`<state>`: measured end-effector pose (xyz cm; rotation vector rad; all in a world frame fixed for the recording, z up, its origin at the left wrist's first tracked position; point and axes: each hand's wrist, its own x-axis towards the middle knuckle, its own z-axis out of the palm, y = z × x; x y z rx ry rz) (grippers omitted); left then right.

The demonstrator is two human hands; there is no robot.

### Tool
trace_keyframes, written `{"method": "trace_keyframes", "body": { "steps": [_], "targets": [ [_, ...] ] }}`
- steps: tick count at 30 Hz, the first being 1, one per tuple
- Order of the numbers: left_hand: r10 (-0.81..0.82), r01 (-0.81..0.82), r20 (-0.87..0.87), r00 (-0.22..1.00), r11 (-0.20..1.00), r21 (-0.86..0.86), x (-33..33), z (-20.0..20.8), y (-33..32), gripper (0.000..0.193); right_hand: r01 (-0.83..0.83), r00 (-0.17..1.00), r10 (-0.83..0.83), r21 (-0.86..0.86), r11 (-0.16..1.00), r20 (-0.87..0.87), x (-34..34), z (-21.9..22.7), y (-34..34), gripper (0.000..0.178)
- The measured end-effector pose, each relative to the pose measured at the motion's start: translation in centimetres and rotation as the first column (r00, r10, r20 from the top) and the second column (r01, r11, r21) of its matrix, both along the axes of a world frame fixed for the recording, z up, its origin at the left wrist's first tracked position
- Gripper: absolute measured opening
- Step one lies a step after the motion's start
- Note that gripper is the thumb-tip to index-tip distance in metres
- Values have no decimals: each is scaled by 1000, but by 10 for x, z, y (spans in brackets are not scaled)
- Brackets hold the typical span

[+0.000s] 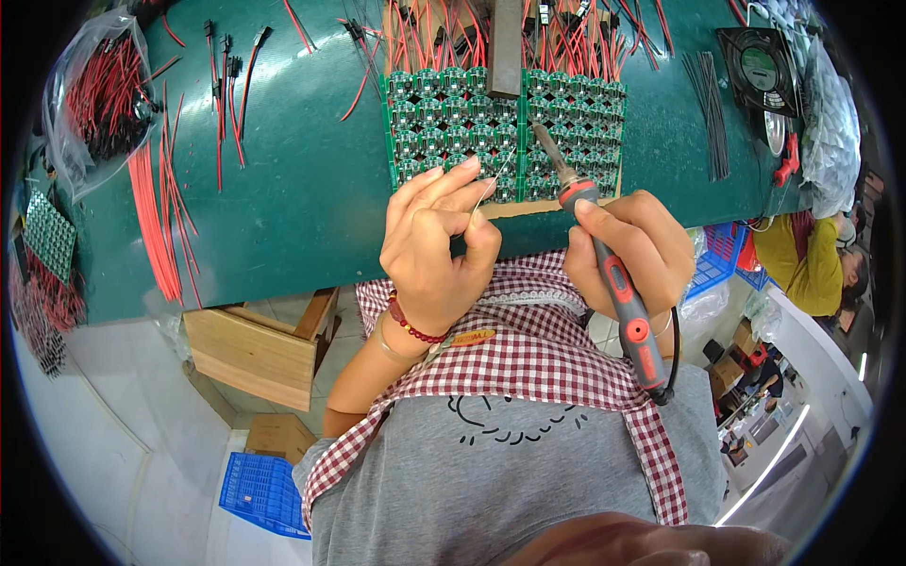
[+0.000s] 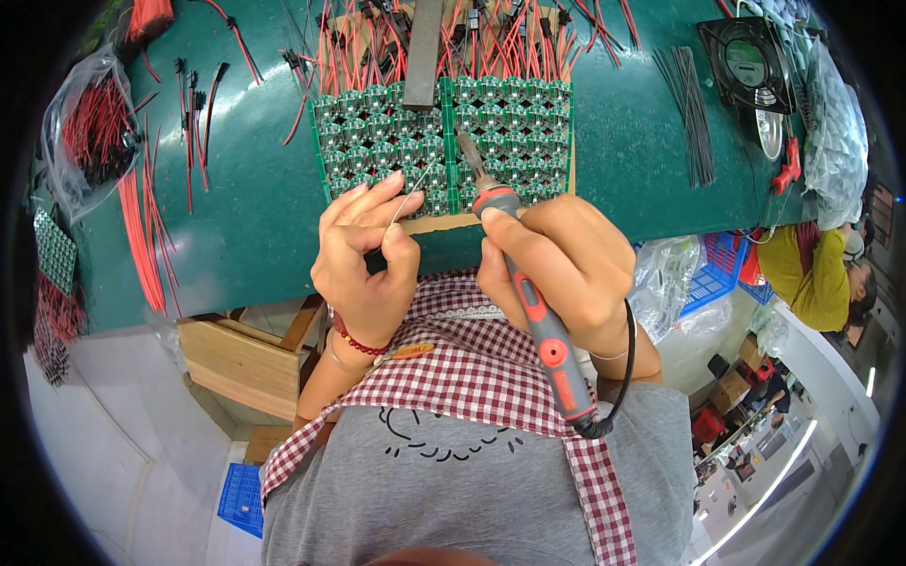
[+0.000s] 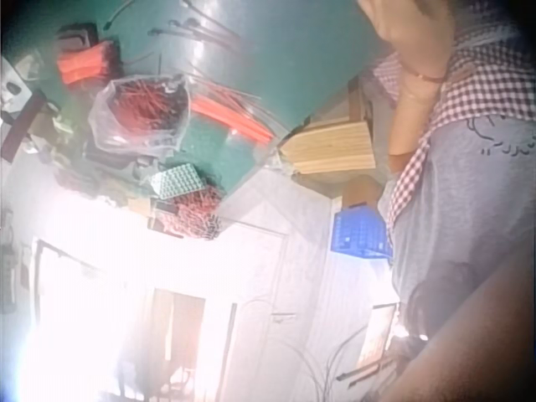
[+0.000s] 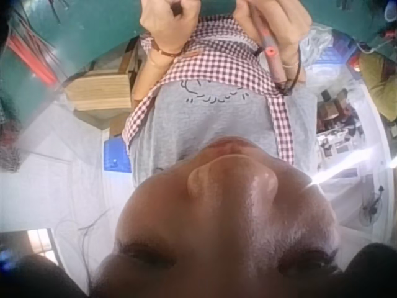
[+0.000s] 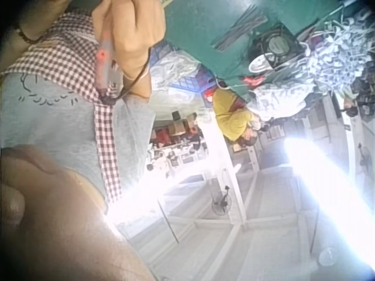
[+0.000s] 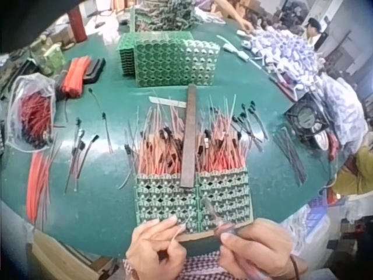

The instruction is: The person solders wires onto a circuit board containing numerous LEDs. This is done using a soldering iron and solder.

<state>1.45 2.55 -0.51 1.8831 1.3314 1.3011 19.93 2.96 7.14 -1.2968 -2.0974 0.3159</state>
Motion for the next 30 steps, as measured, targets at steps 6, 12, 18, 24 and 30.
{"method": "trace_keyframes", "body": {
  "steps": [6,12,18,24,30],
  "targets": [
    [57,-59,52,997,997,39,2,-6,0,18,-3,997,6,44,999,-72,8,5,0,31],
    [53,-53,-26,998,999,12,5,10,3,20,-6,998,10,50,999,-69,10,5,-1,28],
    [151,-143,-138,979,987,69,12,7,18,21,-28,992,37,75,997,-118,13,-4,0,28],
    [157,-146,-163,974,986,78,15,5,20,23,-33,994,39,60,998,-105,12,-7,3,27],
    [172,-159,-177,969,983,89,17,4,22,23,-30,996,34,45,999,-80,8,-3,9,27]
  ]
}}
